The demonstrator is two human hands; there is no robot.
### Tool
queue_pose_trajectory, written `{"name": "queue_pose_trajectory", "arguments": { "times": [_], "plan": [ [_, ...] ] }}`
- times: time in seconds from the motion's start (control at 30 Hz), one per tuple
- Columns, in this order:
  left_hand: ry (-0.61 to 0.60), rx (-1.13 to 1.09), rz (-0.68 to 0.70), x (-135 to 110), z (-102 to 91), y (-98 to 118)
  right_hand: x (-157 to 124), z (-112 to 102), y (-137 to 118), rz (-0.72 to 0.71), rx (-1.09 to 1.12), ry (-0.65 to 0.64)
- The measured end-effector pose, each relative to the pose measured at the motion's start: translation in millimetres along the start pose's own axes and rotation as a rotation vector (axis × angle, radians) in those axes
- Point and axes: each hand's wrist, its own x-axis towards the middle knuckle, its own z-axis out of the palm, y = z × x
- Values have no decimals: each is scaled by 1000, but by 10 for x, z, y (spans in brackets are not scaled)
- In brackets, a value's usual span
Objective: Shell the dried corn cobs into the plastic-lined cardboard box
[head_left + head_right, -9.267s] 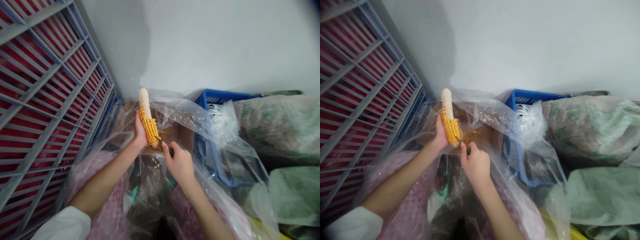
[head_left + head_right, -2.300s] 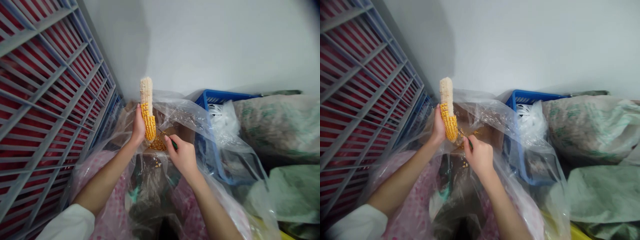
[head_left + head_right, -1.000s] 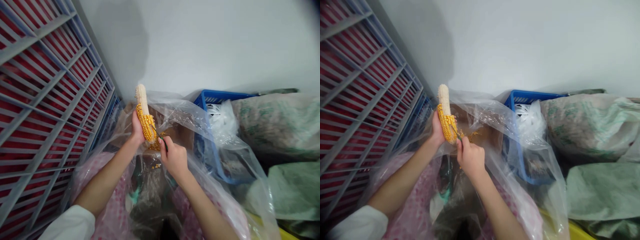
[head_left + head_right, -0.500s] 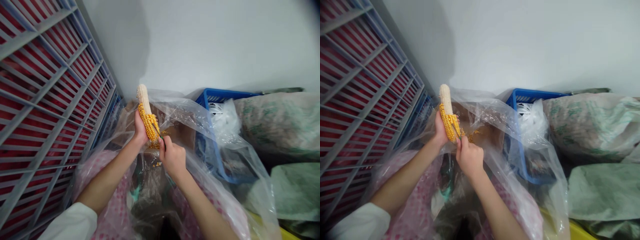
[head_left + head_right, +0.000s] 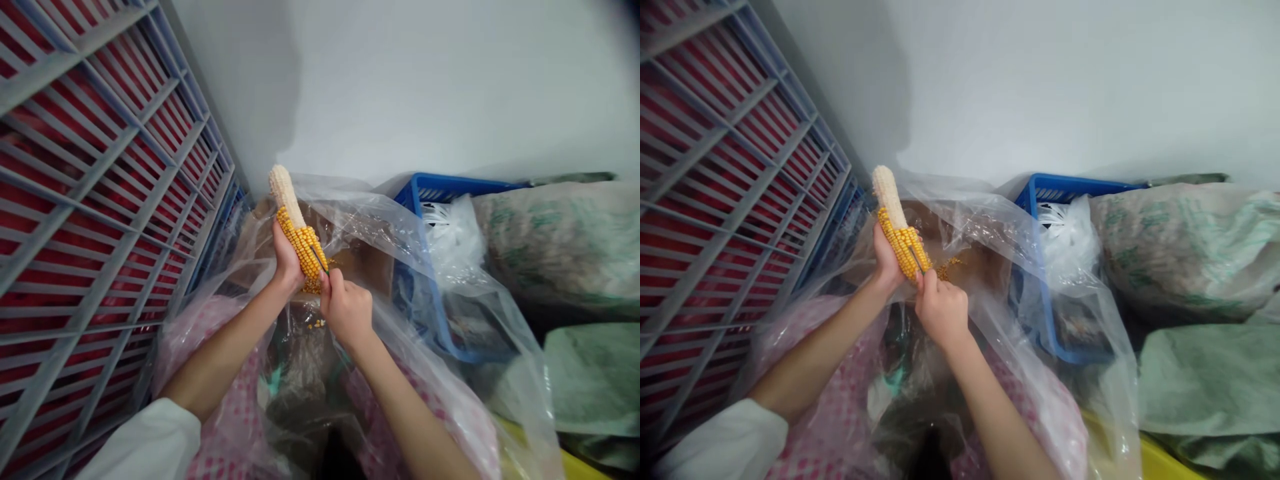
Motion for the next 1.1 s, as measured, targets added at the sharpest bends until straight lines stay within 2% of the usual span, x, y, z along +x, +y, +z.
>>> {"name": "queue_pose_trajectory", "arguments": {
  "times": [0.1,0.2,0.3,0.47,0.53,0.6,0.67,0.73,0.8,0.87,1.0,1.03,1.1],
  "plan": [
    [52,-90,41,-15,12,3,3,2,-26,24,42,-40],
    [48,-160,92,-12,0,-27,7,-31,-68,135,161,-105],
    [36,-182,71,-16,-10,-58,17,-62,-74,222,244,-154],
    [61,-119,25,-47,9,-44,31,-30,14,62,127,-116],
    [49,-125,55,-50,14,-40,27,-17,17,88,164,-130],
    [41,-142,97,-42,8,-56,23,-26,-21,212,310,-150],
    [43,-158,123,-27,-8,-93,27,-55,-79,398,557,-166],
    [39,-168,122,-11,-27,-138,42,-93,-123,584,841,-218],
    [36,-170,103,-1,-39,-174,65,-123,-124,695,1015,-274],
    [36,-168,83,-2,-39,-189,88,-135,-78,641,941,-292],
    [48,-149,59,-24,-22,-164,101,-99,45,239,386,-255],
    [49,-146,59,-28,-20,-159,96,-86,57,199,324,-253],
    [38,-148,69,-30,-23,-161,84,-72,39,250,395,-254]
  ]
}}
